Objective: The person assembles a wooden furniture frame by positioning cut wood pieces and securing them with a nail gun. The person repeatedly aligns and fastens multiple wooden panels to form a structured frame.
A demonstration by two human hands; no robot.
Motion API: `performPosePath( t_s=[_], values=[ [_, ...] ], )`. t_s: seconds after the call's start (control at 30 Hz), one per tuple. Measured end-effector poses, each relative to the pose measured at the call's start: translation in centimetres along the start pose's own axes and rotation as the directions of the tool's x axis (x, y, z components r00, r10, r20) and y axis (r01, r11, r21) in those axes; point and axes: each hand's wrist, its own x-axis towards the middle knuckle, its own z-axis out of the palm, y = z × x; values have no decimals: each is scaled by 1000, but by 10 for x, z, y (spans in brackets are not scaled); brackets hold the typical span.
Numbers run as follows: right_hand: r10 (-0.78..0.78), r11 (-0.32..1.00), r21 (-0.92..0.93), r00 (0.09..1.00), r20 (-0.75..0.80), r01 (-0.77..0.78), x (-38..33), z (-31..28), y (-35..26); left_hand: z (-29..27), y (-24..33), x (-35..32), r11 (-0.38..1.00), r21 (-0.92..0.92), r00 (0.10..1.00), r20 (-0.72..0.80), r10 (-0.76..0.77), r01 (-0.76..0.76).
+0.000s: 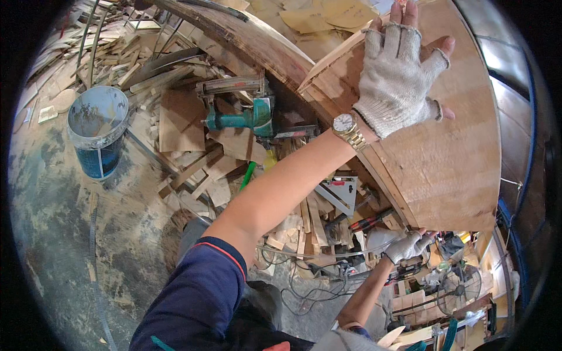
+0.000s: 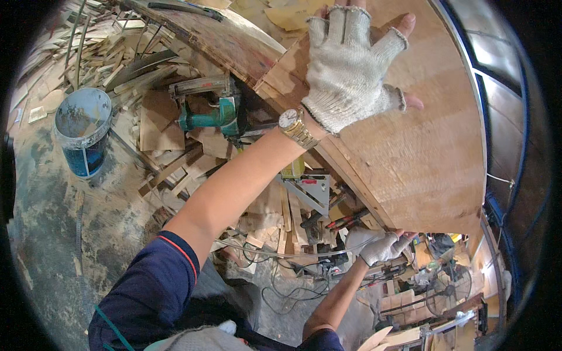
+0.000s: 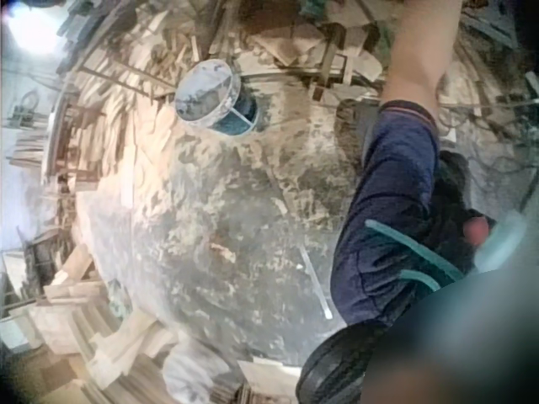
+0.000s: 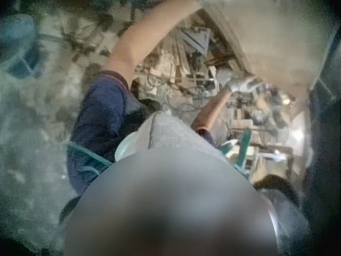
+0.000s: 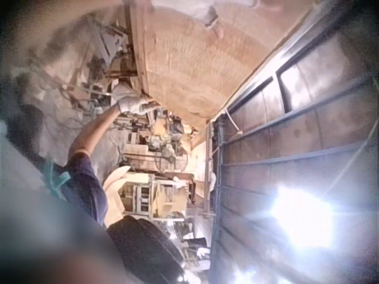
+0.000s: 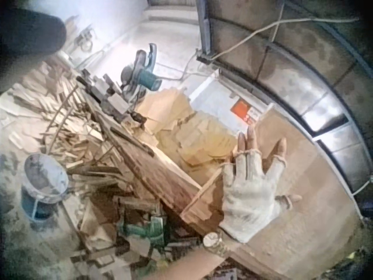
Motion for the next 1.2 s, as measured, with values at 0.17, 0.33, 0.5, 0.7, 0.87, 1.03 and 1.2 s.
performPosePath(
  t_s=[0.17, 0.33, 0.5, 0.7, 0.87, 1.03, 1.2],
  values=[
    [31, 999, -21, 999, -28, -32, -9, 7, -12, 9, 0, -25, 977, -116, 982, 32, 184, -179],
    [79, 990, 119, 997, 13, -80, -6, 7, -13, 5, -4, -34, 817, -158, 832, -112, 543, -554],
    [25, 999, 37, 999, -32, -24, -3, 9, -5, 4, -2, -34, 785, -219, 811, -55, 583, -579],
    [61, 998, 26, 997, -40, -60, -4, 4, -5, -2, 6, -20, 851, -281, 866, 108, 488, -445],
    [24, 996, 82, 1000, -17, -22, -12, 8, 3, -5, 7, -16, 889, -156, 828, 323, 458, -431],
    [50, 993, 111, 999, -20, -48, -10, -1, 10, -2, 17, -14, 898, -59, 828, 365, 425, -435],
    [149, 959, 252, 988, -52, -131, -11, 5, 18, -5, 44, 3, 864, 129, 825, 395, 405, -486]
  ],
)
